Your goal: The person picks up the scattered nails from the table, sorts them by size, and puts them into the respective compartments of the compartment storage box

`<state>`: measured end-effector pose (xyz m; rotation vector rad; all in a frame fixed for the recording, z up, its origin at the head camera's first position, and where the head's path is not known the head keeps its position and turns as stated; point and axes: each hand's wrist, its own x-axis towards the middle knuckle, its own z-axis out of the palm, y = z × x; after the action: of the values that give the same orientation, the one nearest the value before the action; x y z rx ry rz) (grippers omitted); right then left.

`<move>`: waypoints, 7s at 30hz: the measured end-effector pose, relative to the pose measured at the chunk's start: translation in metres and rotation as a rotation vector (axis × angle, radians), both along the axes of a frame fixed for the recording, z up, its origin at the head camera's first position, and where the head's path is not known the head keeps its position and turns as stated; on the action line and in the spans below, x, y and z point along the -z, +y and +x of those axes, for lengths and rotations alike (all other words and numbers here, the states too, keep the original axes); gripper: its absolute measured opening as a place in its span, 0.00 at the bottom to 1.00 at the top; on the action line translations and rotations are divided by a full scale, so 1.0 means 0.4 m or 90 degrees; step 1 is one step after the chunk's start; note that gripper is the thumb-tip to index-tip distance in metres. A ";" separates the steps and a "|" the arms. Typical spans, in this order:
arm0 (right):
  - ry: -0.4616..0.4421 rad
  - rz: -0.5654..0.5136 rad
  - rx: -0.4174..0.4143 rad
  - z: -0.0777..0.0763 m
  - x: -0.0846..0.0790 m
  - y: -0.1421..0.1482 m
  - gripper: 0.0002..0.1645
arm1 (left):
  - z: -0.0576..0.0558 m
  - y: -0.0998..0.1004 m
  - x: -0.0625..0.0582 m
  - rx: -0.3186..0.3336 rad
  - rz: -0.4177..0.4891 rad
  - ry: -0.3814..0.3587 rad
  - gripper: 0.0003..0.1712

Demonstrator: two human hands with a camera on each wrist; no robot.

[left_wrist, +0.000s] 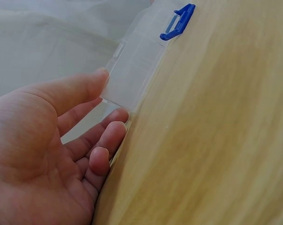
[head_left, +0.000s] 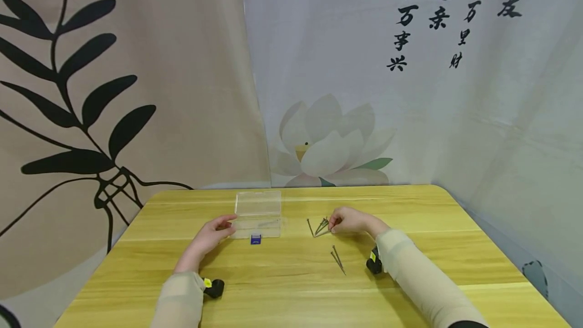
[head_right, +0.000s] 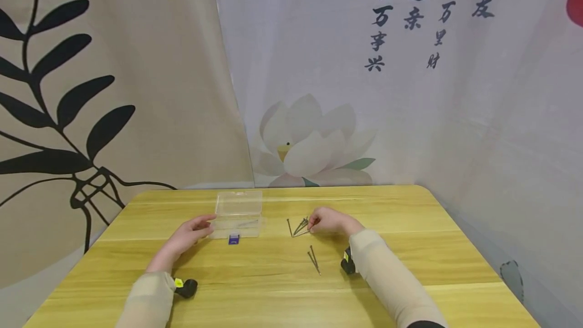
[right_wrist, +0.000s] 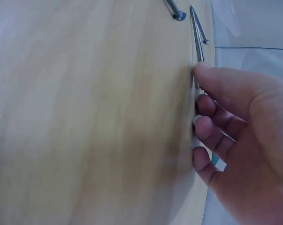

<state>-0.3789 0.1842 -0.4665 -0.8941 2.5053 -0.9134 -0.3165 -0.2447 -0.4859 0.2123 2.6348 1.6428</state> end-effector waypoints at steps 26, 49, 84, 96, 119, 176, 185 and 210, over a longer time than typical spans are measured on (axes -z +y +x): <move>0.016 -0.208 0.192 0.002 -0.090 0.000 0.10 | 0.012 -0.005 0.005 -0.009 0.003 -0.003 0.25; 0.021 -0.289 0.165 -0.056 -0.125 -0.061 0.08 | 0.011 0.002 0.000 -0.007 0.013 0.009 0.25; 0.045 -0.333 0.124 -0.102 -0.219 -0.205 0.06 | 0.007 -0.008 0.000 -0.022 -0.007 0.010 0.24; 0.014 -0.309 0.129 -0.103 -0.111 -0.284 0.06 | 0.007 0.007 0.000 -0.011 0.013 0.009 0.24; 0.073 -0.153 0.079 -0.064 -0.032 -0.367 0.03 | 0.008 0.003 -0.001 -0.015 0.006 0.009 0.24; -0.061 -0.138 0.115 -0.062 0.005 -0.020 0.15 | 0.015 -0.013 -0.004 -0.016 0.018 -0.016 0.27; -0.064 -0.136 0.126 -0.053 0.005 -0.026 0.15 | 0.009 -0.004 -0.007 -0.015 0.003 -0.014 0.26; -0.070 -0.099 0.206 -0.052 0.019 -0.042 0.07 | 0.010 0.002 0.001 -0.013 -0.004 -0.004 0.25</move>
<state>-0.3996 0.1676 -0.4742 -0.4706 2.5529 -1.2351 -0.3127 -0.2438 -0.4865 0.1805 2.6469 1.6380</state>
